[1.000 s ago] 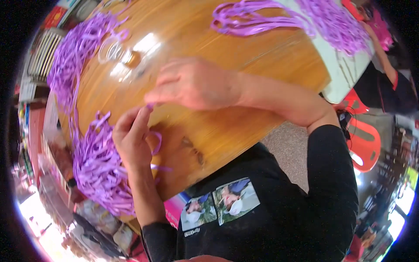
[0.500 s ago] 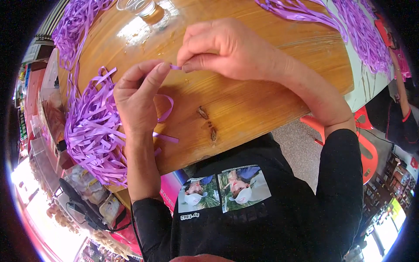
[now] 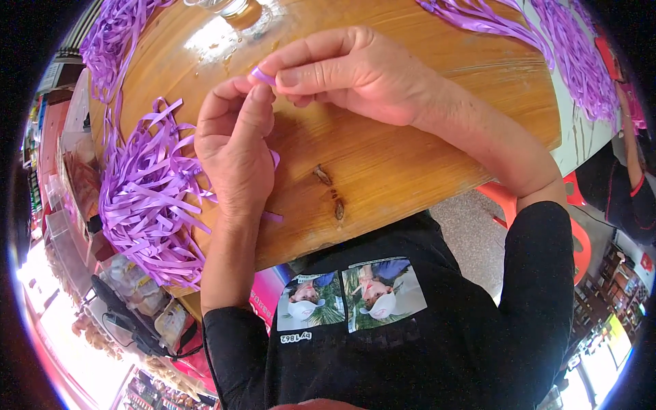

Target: The person picks up a purple ribbon and threads it through a purple plastic bead by hand. They then tie a knot in the ribbon to secure the bead and place the finished piece onto a pile of ribbons.

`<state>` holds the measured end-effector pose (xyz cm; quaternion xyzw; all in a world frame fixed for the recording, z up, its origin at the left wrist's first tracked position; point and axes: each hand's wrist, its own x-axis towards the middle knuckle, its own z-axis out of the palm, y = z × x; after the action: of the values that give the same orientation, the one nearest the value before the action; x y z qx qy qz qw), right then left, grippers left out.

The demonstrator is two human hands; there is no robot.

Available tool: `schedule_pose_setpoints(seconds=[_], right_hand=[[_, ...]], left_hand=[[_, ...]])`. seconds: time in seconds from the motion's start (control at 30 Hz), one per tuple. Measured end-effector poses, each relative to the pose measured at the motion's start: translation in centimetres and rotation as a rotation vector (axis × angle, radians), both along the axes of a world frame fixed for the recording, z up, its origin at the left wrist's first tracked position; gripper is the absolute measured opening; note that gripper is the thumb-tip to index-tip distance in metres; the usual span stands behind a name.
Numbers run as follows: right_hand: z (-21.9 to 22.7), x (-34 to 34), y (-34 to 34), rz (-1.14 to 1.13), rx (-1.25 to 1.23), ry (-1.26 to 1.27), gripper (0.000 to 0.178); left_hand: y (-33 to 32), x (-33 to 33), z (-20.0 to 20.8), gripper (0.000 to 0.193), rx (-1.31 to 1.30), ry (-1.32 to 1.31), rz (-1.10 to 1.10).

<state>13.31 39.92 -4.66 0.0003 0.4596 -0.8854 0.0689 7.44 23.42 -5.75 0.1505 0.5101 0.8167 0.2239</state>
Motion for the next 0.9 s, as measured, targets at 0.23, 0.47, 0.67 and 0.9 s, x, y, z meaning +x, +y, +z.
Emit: schedule_pose_setpoints(seconds=[0.23,0.47,0.67,0.9], right_hand=[[0.0,-0.4,-0.3,-0.156,0.488,0.235,0.026],[-2.0,-2.8,1.2,-0.465,0.988,1.185,0.019],[-1.3,-1.7,1.0,-0.562,1.283,1.143,0.013],[2.3,-0.1,-0.8,-0.242,0.780,0.175,0.011]], left_hand=[[0.2,0.3,-0.1,0.015,-0.045,0.060,0.076],[0.4,0.4,-0.1,0.016,-0.004,-0.055,0.013],[0.3,0.5,-0.3,0.011,-0.149,0.171,0.058],[0.0,0.4,0.3,0.012,-0.167,-0.002,0.017]])
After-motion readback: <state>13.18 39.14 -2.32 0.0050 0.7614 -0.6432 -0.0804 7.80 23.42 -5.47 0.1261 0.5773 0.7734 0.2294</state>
